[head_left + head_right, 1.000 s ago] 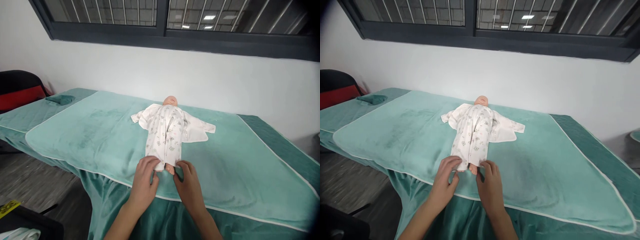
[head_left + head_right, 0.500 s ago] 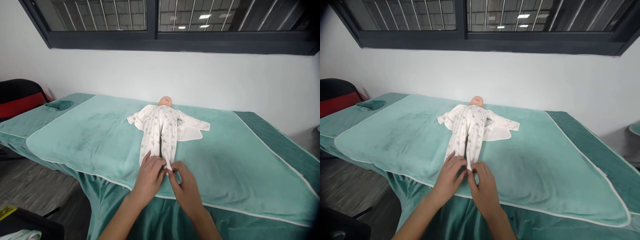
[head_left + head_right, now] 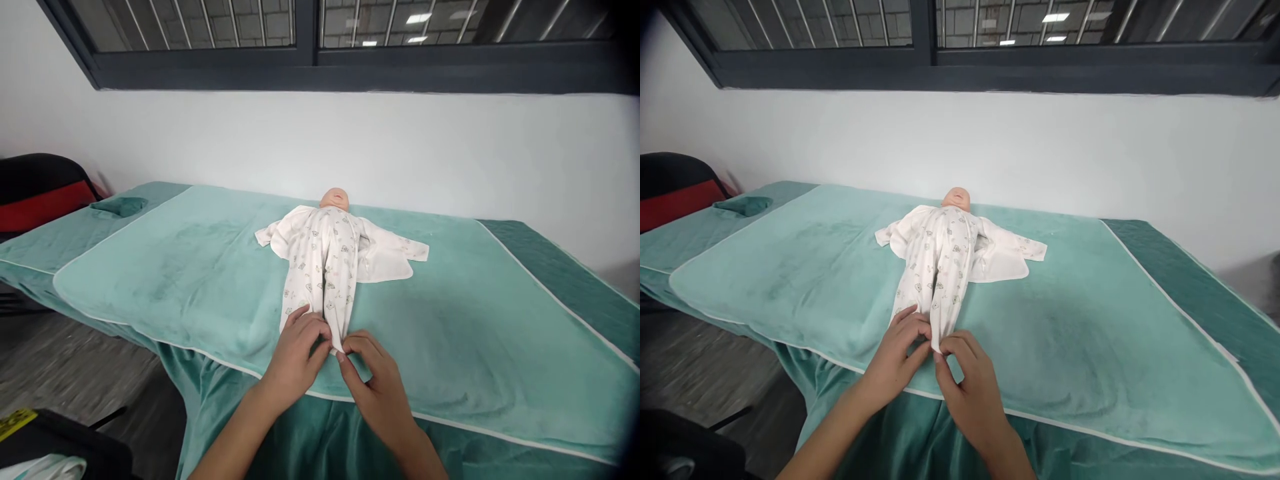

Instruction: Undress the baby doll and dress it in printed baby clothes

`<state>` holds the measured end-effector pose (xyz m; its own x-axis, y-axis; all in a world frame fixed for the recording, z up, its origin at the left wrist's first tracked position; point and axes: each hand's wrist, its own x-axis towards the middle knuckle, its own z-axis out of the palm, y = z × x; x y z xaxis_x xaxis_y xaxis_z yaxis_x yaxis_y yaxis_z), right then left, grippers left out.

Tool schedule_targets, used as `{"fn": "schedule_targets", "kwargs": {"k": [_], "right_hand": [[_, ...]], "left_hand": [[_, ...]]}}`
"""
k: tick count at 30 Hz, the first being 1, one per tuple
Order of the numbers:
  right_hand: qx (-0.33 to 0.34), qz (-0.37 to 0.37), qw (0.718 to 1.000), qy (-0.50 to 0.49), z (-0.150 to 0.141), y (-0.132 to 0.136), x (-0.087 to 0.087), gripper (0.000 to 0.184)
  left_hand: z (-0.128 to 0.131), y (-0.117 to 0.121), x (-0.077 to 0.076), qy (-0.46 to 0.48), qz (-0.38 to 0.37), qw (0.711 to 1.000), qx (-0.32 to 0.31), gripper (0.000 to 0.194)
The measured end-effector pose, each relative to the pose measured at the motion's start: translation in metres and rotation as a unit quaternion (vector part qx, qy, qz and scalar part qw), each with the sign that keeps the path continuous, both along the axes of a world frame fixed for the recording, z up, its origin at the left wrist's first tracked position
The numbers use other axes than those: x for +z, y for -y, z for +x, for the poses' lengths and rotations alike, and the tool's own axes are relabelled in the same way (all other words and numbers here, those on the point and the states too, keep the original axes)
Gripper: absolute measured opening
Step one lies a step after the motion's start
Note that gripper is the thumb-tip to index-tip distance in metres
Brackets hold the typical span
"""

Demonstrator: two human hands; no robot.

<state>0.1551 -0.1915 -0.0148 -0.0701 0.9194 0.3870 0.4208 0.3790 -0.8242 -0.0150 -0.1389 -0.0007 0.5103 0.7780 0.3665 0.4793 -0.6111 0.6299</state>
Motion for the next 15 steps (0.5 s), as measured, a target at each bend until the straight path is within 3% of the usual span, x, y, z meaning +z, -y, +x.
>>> {"fn": "schedule_targets", "kwargs": {"k": [6, 11, 15], "right_hand": [[-0.009, -0.024, 1.000, -0.013, 0.007, 0.000, -0.016, 0.010], [0.009, -0.021, 1.000, 0.013, 0.005, 0.001, -0.012, 0.007], [0.027, -0.016, 0.999, 0.026, 0.004, -0.002, -0.005, 0.008]], "left_hand": [[-0.010, 0.007, -0.012, 0.041, 0.029, 0.998, 0.029, 0.006], [-0.007, 0.010, -0.013, -0.005, 0.060, 0.998, 0.029, 0.031], [-0.003, 0.009, -0.009, 0.036, 0.055, 0.997, 0.028, 0.014]]}}
